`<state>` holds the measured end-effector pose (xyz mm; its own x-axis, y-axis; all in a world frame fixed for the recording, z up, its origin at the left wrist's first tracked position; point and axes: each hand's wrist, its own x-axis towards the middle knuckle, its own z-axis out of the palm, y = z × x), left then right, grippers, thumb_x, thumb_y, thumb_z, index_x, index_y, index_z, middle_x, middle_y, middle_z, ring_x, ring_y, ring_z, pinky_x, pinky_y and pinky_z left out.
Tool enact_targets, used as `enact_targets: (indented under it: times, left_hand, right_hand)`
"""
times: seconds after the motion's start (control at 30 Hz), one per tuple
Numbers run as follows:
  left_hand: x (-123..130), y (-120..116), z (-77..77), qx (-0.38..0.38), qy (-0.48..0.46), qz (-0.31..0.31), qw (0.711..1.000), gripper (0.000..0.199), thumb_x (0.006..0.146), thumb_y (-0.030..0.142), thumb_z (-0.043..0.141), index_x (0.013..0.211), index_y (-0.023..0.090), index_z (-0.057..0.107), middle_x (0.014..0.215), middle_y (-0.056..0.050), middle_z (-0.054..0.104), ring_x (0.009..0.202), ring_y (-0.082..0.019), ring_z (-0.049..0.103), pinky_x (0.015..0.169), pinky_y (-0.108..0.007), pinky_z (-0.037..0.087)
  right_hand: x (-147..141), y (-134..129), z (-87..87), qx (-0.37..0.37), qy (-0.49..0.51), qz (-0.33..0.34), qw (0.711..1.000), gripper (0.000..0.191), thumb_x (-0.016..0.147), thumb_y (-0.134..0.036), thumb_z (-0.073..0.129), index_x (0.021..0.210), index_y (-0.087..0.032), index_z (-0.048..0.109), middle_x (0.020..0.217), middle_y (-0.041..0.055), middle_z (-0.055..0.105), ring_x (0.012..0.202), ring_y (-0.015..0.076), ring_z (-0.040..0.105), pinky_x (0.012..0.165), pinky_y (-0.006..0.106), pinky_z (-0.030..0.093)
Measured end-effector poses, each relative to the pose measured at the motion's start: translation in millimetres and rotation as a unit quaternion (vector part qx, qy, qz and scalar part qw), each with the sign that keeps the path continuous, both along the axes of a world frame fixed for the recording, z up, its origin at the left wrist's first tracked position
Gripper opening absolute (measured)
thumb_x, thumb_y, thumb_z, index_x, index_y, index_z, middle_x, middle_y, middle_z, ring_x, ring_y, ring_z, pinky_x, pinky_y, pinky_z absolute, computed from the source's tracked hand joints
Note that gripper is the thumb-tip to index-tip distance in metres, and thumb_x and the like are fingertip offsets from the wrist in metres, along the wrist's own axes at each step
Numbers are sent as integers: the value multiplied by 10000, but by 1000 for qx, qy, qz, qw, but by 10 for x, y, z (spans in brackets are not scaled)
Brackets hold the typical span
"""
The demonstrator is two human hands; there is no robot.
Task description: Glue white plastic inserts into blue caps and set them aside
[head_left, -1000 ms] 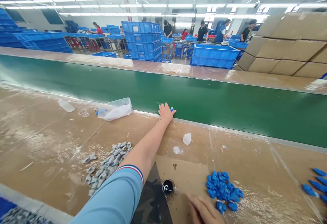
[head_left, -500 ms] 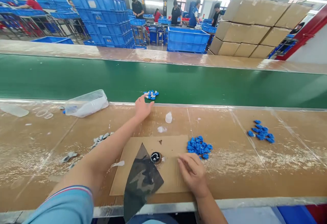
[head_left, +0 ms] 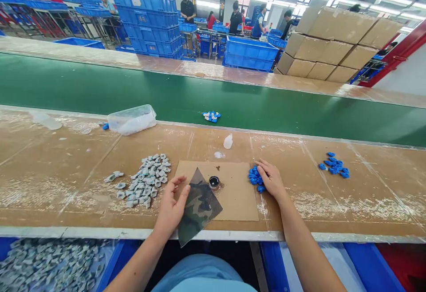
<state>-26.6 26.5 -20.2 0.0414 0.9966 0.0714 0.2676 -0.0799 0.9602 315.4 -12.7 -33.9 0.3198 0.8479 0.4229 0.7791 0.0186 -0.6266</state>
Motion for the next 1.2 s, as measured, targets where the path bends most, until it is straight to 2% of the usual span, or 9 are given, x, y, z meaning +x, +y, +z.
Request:
enact_targets:
  times: [0.1,0.23,0.43,0.53,0.73,0.87,1.0,1.1,1.2]
  left_hand:
    - [40,-117,-66,15,-10,-13,1000,353,816,418,548,1076,179,542,1098,-121,621,1077,-239,578,991,-453,427]
    - [36,-141,-75,40,3,-32,999,324,832,382,540,1077,169,548,1054,-117,640,1034,-225,601,962,-434,456]
    - [32,-125,-72,79,40,-32,996,298,839,361,543,1069,174,569,1016,-104,663,989,-225,602,920,-428,464]
    - [41,-136,-66,97,57,-33,993,274,842,346,544,1056,180,583,980,-91,671,960,-221,602,883,-406,475]
    - [46,-141,-64,123,71,-42,989,242,846,305,545,1050,181,582,971,-83,674,960,-217,593,861,-381,472]
    - [64,-166,-81,138,70,-39,987,225,838,274,552,1039,177,581,945,-82,672,937,-219,592,845,-385,468]
    - [116,-184,-82,135,72,-44,987,221,834,227,556,1048,176,573,952,-80,667,935,-215,589,843,-383,467]
    - [122,-201,-60,132,66,-45,988,208,826,195,561,1033,182,574,974,-79,663,940,-209,588,841,-371,471]
    - [-8,-244,-28,147,51,-49,987,201,837,177,540,1034,187,572,976,-76,650,891,-185,592,776,-320,493]
  right_hand:
    - [-126,-29,-4,-15,-43,38,998,442,909,-518,403,948,-243,746,1039,98,716,1028,260,631,920,498,457]
    - [-257,-188,16,-14,-47,46,998,450,919,-518,389,975,-247,744,1012,92,722,1014,250,633,945,468,460]
    - [-394,-339,-6,-23,-65,7,998,472,943,-505,335,1039,-257,725,1108,91,693,1088,258,599,954,473,443]
    - [-426,-400,53,-4,-110,-30,993,464,950,-484,330,1044,-246,718,1124,100,684,1113,283,573,926,500,423]
    - [-610,-609,323,48,-260,-45,963,299,907,-404,514,775,-241,726,744,47,699,743,205,587,760,366,386]
    - [-773,-682,347,38,-348,-26,936,297,925,-403,491,846,-219,712,773,61,710,706,207,566,748,373,348]
    - [-765,-615,245,44,-341,22,939,349,929,-450,450,855,-203,685,658,59,668,655,218,577,703,370,385]
    - [-753,-529,195,57,-284,104,952,347,936,-450,419,944,-222,681,759,59,667,687,205,607,670,336,446]
    - [-803,-507,214,57,-226,119,965,286,919,-425,463,988,-243,672,858,52,650,690,176,616,603,290,475]
